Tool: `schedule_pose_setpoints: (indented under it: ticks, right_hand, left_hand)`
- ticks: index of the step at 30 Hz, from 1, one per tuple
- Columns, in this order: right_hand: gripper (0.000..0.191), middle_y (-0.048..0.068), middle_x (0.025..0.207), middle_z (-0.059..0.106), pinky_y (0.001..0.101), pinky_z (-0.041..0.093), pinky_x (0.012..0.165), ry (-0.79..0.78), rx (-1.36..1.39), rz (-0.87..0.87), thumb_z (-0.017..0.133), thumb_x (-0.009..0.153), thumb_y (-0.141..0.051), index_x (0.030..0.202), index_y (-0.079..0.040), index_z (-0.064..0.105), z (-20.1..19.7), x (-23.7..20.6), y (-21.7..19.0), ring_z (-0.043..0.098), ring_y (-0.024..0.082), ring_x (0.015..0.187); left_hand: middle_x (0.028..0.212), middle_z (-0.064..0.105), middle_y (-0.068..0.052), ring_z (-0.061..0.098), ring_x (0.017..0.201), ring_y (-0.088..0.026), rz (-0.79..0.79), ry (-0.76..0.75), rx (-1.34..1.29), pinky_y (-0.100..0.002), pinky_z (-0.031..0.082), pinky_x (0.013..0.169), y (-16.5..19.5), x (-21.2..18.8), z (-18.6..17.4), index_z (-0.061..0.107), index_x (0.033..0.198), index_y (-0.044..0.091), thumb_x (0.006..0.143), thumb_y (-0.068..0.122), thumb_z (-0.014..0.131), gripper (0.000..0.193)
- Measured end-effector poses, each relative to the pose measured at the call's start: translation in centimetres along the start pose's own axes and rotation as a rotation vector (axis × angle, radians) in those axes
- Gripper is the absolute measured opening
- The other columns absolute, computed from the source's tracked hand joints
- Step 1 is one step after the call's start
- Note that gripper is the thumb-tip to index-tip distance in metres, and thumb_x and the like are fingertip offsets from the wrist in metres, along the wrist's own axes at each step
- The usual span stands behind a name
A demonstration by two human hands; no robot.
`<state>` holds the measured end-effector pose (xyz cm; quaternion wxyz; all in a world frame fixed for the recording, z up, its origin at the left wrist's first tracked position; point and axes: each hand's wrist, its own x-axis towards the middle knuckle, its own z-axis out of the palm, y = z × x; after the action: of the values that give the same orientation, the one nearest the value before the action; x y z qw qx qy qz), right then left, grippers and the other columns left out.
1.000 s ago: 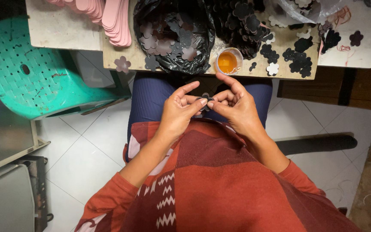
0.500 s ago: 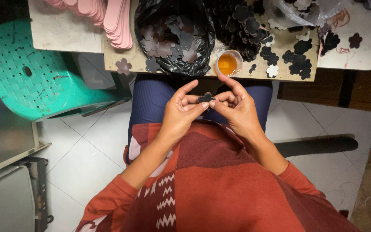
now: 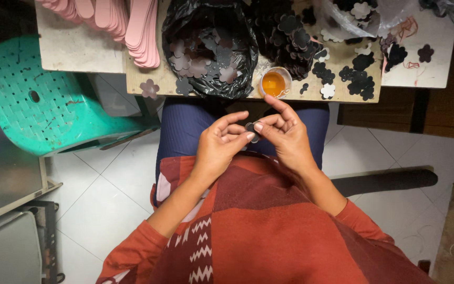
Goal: The person repeatedly picks up small black and white flower-shaped pieces from a black bag and the table, aligns them, and presses them together by hand. The assembled pieces are placed on the table. The person handles the pieces one at a time throughout the clip.
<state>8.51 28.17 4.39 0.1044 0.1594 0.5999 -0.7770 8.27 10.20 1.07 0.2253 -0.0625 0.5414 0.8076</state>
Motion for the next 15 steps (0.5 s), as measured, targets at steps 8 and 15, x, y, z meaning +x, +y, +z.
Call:
schedule_pose_setpoints:
  ticks: [8, 15]
  right_hand:
    - [0.066, 0.008, 0.097, 0.072, 0.0254, 0.057, 0.083, 0.007, -0.007, -0.039, 0.07, 0.091, 0.005, 0.151, 0.002, 0.043, -0.9, -0.5, 0.1, 0.068, 0.012, 0.089]
    - [0.066, 0.008, 0.099, 0.072, 0.025, 0.056, 0.084, -0.05, 0.071, 0.027, 0.069, 0.092, 0.004, 0.153, 0.002, 0.044, -1.3, -1.0, -1.4, 0.068, 0.011, 0.09]
  left_hand:
    - [0.104, 0.072, -0.004, 0.069, 0.089, -0.007, 0.061, 0.068, 0.044, -0.02, 0.057, 0.076, 0.0, 0.4, 0.7, 0.062, 0.124, -0.001, 0.091, 0.001, 0.074, 0.035]
    - [0.098, 0.073, -0.007, 0.069, 0.088, -0.009, 0.041, 0.03, -0.005, -0.021, 0.057, 0.078, 0.7, 0.6, 1.6, 0.065, 0.121, -0.004, 0.09, -0.003, 0.074, 0.031]
